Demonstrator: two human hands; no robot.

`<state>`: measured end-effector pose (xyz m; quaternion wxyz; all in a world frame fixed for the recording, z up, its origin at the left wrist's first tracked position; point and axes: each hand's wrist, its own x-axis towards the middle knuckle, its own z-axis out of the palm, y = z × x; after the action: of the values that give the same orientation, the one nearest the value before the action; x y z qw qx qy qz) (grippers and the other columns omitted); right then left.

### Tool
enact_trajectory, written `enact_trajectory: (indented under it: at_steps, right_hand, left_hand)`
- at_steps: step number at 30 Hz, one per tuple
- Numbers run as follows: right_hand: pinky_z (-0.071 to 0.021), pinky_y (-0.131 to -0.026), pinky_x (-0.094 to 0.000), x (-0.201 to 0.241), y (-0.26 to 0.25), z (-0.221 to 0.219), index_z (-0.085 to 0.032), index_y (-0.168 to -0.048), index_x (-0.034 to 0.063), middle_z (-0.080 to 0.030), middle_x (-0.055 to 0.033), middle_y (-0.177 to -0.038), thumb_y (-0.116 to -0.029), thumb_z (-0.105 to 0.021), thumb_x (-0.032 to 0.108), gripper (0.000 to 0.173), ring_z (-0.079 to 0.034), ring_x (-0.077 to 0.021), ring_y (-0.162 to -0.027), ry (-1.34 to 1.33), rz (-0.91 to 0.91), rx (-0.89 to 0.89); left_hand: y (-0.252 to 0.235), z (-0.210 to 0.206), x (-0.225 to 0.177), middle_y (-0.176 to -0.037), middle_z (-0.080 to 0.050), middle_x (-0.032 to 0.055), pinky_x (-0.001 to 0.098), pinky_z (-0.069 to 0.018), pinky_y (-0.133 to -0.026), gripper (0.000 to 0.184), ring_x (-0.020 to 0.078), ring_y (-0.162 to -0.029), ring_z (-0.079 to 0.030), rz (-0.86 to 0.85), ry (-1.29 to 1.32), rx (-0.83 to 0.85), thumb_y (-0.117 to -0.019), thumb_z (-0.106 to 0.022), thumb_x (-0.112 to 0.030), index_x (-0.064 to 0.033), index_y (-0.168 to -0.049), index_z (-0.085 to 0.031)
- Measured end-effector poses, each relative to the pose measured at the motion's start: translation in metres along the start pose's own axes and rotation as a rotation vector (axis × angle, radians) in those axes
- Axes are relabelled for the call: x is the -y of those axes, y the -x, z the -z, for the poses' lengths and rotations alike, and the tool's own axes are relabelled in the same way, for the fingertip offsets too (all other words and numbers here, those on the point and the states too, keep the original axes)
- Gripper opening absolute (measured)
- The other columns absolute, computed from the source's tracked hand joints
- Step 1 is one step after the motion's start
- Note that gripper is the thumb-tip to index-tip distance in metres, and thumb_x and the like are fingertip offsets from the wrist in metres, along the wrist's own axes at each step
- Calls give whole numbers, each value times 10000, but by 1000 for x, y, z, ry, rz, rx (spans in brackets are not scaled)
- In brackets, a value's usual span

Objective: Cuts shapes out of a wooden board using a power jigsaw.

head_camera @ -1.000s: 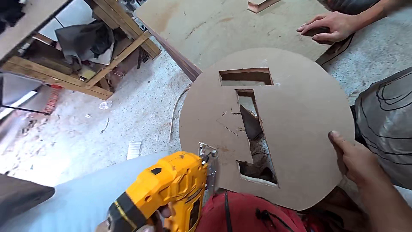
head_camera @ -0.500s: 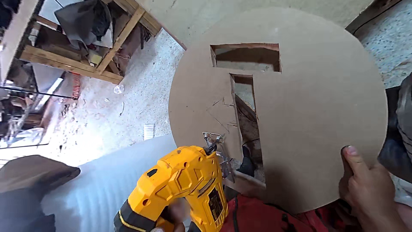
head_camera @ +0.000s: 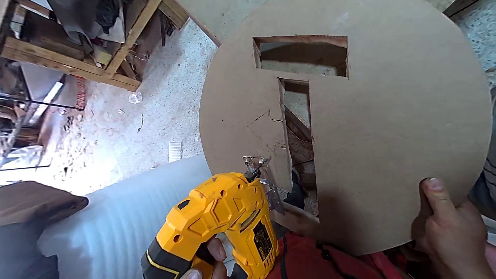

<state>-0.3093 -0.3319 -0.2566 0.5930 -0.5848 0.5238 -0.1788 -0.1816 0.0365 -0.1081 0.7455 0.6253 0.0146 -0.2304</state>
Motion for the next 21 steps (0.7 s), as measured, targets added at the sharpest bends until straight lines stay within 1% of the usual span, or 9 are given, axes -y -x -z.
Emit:
enact_trajectory:
  at_steps: [4, 5, 7, 9, 11, 16, 18, 20, 21]
  right_hand:
    - [-619, -834, -253, 3, 2, -2, -589, -1230, 136, -707, 82, -981, -963, -642, 548, 494, -711, -20, -904, -14, 3, 5]
    - [-620, -832, -253, 3, 2, -3, -592, -1227, 135, -709, 79, -976, -964, -647, 541, 487, -711, -22, -903, -24, 7, 5]
    - [-620, -835, -249, 3, 2, -2, -588, -1233, 136, -710, 82, -981, -964, -651, 535, 485, -712, -19, -909, -28, 14, 6]
    - [-619, -840, -246, 2, 2, -3, -585, -1237, 142, -710, 88, -986, -959, -654, 548, 497, -711, -16, -917, -19, 18, 12]
    - [-620, -839, -251, 0, 0, -2, -591, -1226, 147, -713, 81, -984, -955, -661, 552, 492, -714, -26, -911, -30, 22, 21]
    - [-625, -820, -252, -2, -2, 0, -603, -1201, 158, -716, 79, -964, -954, -666, 547, 465, -719, -35, -892, -45, 35, 37]
    - [-621, -824, -247, -2, -2, 0, -611, -1196, 164, -715, 83, -965, -953, -661, 552, 461, -715, -28, -895, -42, 23, 33]
    - [-620, -826, -250, -1, -2, 0, -611, -1194, 160, -712, 84, -962, -949, -661, 561, 473, -713, -26, -896, -39, 5, 26]
    - [-620, -821, -249, 0, -2, -1, -609, -1192, 161, -709, 86, -957, -947, -659, 564, 474, -712, -23, -891, -35, -3, 23]
  left_hand:
    - [1, 6, 4, -1117, -707, 210, 338, -610, -603, 310, 230, -739, -716, -25, 52, 44, -967, -667, -158, -8, -1238, -642]
    - [1, 6, 5, -1120, -704, 214, 338, -611, -604, 311, 233, -742, -715, -30, 60, 45, -964, -668, -153, 0, -1233, -642]
    - [1, 6, 5, -1109, -702, 227, 343, -612, -602, 311, 240, -734, -714, -39, 71, 45, -960, -669, -153, 15, -1221, -640]
    - [1, 7, 5, -1099, -705, 214, 340, -609, -599, 328, 231, -720, -709, -24, 63, 48, -971, -667, -179, -2, -1247, -638]
    - [-3, -1, 4, -1033, -722, 193, 333, -592, -558, 341, 209, -654, -692, 9, 51, 4, -958, -694, -207, -28, -1246, -649]
    - [-6, -6, 6, -1022, -722, 184, 331, -587, -552, 343, 202, -633, -681, 38, 57, 0, -958, -693, -200, -35, -1255, -646]
    - [-6, -3, 9, -1048, -715, 196, 336, -594, -568, 332, 211, -665, -691, 25, 64, 17, -957, -690, -183, -25, -1246, -645]
    - [-4, 9, 14, -1125, -693, 213, 348, -614, -621, 320, 236, -753, -714, 1, 81, 72, -973, -653, -148, -4, -1257, -627]
    - [-3, 14, 16, -1143, -689, 214, 349, -618, -633, 322, 240, -771, -718, -3, 85, 86, -978, -644, -146, -1, -1264, -623]
